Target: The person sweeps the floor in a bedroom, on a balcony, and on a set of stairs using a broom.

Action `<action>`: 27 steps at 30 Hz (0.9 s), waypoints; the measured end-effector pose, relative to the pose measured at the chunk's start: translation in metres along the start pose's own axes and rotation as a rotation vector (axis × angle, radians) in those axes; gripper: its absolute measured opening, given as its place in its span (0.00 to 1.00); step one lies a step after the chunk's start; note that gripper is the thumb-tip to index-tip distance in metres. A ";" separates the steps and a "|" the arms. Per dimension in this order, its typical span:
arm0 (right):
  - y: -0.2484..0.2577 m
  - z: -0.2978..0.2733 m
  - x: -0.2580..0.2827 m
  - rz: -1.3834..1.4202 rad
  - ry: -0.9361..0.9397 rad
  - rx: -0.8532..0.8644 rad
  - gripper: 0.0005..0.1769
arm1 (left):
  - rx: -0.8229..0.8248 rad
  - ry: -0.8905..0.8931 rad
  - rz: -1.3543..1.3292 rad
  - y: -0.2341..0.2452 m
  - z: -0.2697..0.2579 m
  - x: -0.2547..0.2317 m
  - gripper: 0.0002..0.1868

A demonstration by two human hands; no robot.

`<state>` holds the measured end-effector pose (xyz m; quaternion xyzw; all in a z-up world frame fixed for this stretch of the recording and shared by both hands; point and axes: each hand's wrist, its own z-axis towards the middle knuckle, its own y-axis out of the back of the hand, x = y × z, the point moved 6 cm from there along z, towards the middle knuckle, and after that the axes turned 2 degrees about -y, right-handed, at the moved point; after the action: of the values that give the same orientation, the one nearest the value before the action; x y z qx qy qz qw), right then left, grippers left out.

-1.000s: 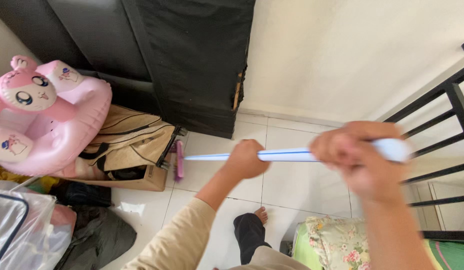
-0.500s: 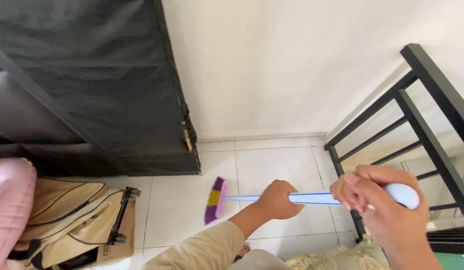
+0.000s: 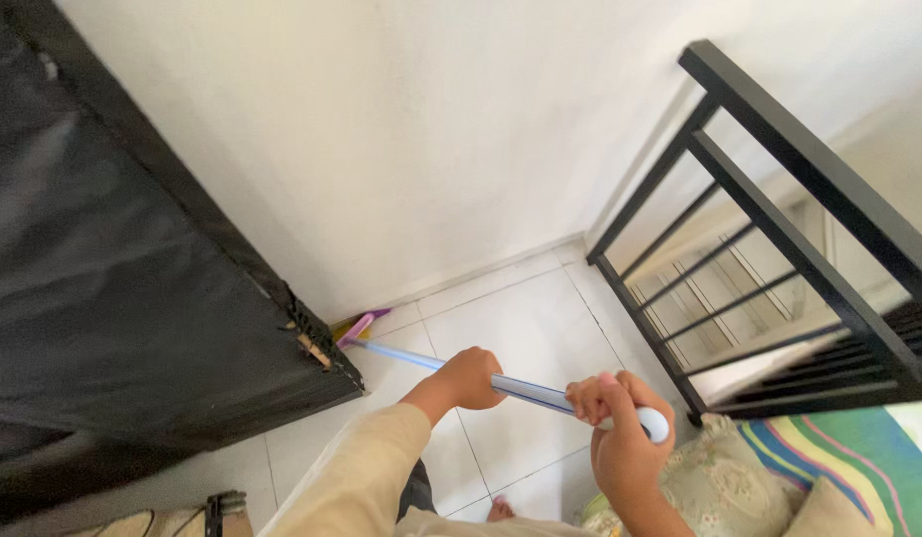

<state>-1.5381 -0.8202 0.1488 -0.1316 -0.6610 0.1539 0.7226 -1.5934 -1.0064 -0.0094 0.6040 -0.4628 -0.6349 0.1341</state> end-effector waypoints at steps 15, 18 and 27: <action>-0.046 -0.035 0.120 -0.191 0.086 -0.125 0.21 | -0.061 -0.470 -0.454 0.020 0.020 -0.136 0.18; -0.043 -0.037 0.140 -0.258 0.135 -0.216 0.20 | 0.022 -0.537 -0.453 0.031 0.020 -0.183 0.17; 0.005 0.004 0.098 -0.239 0.405 -0.384 0.20 | 0.235 -0.606 -0.044 0.008 0.142 -0.119 0.11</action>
<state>-1.5343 -0.7772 0.2369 -0.2153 -0.5312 -0.0893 0.8146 -1.6948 -0.8639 0.0505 0.4088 -0.5388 -0.7306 -0.0941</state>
